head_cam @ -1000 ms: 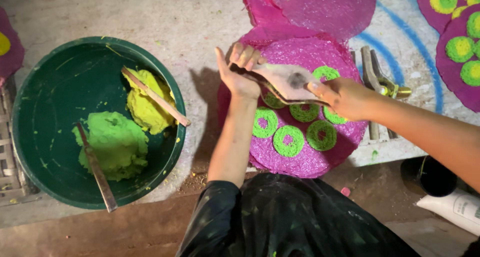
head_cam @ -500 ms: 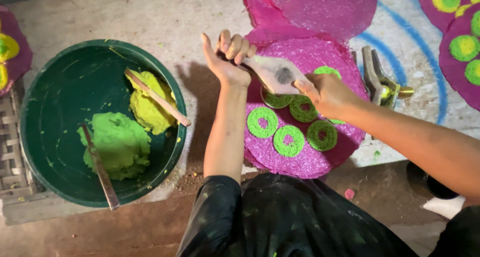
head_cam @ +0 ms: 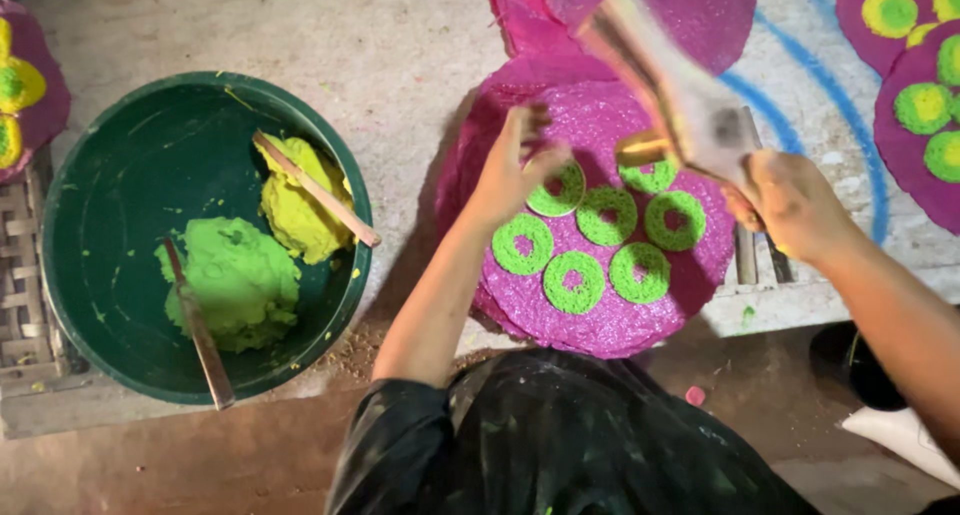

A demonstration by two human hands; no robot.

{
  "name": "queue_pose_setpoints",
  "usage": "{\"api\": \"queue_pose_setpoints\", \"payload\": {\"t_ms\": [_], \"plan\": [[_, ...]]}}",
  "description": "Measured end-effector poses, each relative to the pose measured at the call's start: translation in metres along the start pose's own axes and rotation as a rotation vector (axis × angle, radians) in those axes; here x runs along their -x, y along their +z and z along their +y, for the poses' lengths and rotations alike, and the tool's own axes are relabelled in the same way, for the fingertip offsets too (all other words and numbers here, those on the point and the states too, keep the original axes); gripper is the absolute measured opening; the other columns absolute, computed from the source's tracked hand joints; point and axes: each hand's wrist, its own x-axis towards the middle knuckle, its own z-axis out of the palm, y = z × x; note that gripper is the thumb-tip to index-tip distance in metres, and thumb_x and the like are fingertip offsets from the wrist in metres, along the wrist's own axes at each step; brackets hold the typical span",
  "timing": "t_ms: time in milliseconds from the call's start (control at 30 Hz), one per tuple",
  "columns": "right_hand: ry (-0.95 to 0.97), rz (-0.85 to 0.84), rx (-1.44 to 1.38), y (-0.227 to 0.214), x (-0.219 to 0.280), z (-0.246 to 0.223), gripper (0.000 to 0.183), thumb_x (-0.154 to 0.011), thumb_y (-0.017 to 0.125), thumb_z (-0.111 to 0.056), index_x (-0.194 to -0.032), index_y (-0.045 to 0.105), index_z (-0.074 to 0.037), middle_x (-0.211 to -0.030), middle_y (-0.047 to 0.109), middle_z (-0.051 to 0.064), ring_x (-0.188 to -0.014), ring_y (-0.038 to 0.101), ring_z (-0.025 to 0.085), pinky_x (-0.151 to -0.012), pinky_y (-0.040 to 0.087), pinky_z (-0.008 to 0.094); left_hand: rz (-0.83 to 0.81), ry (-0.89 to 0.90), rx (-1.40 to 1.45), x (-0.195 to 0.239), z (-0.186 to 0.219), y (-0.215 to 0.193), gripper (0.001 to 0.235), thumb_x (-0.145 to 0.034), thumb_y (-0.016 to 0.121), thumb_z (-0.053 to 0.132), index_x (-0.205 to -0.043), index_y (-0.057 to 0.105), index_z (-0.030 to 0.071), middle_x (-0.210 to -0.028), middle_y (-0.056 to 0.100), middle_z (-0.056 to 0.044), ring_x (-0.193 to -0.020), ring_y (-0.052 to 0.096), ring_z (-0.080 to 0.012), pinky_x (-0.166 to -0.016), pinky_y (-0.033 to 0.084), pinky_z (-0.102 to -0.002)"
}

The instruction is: The person prepares colored dough by hand, scraping green and yellow paste from a bowl using wooden spatulas and placing it onto pink circular mats to create ring-shaped food items.

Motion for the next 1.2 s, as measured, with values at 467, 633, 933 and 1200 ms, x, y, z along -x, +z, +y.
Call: {"api": "queue_pose_setpoints", "payload": {"t_ms": [467,633,933,1200], "plan": [[-0.302,0.352,-0.552,0.047,0.091,0.078,0.083,-0.098,0.035,-0.087,-0.089,0.045,-0.005,-0.069,0.043,0.005,-0.056,0.043,0.016,-0.055,0.031,0.033,-0.1,0.06,-0.72,-0.006,-0.009,0.001,0.097,-0.07,0.095,0.026,-0.146,0.038,0.006,-0.147,0.046,-0.022,-0.139,0.037,-0.0426,-0.118,0.029,-0.054],[-0.215,0.565,-0.579,0.051,0.124,0.094,0.08,-0.101,0.038,-0.083,-0.084,0.044,-0.006,-0.067,0.042,0.006,-0.056,0.039,0.016,-0.054,0.028,0.033,-0.132,0.014,-0.885,-0.058,-0.012,0.03,0.105,-0.065,0.093,0.027,-0.152,0.036,0.01,-0.15,0.044,-0.02,-0.14,0.038,-0.0411,-0.117,0.034,-0.053],[-0.33,0.7,-0.665,0.042,0.187,0.184,0.079,-0.1,0.051,-0.075,-0.083,0.053,0.002,-0.078,0.054,0.012,-0.061,0.045,0.018,-0.056,0.035,0.029,-0.291,-0.145,-1.014,-0.07,0.011,0.048,0.113,-0.078,0.085,0.056,-0.158,0.021,0.008,-0.157,0.031,-0.024,-0.147,0.024,-0.0418,-0.118,0.019,-0.061],[-0.32,0.258,0.047,0.051,0.174,0.045,0.05,-0.078,0.077,-0.037,-0.112,0.067,-0.001,-0.078,0.071,0.004,-0.068,0.062,0.012,-0.062,0.051,0.031,-0.694,0.47,-0.508,0.068,0.149,0.085,0.096,-0.065,0.087,0.038,-0.144,0.041,0.01,-0.143,0.047,-0.016,-0.133,0.044,-0.0336,-0.111,0.028,-0.056]]}}
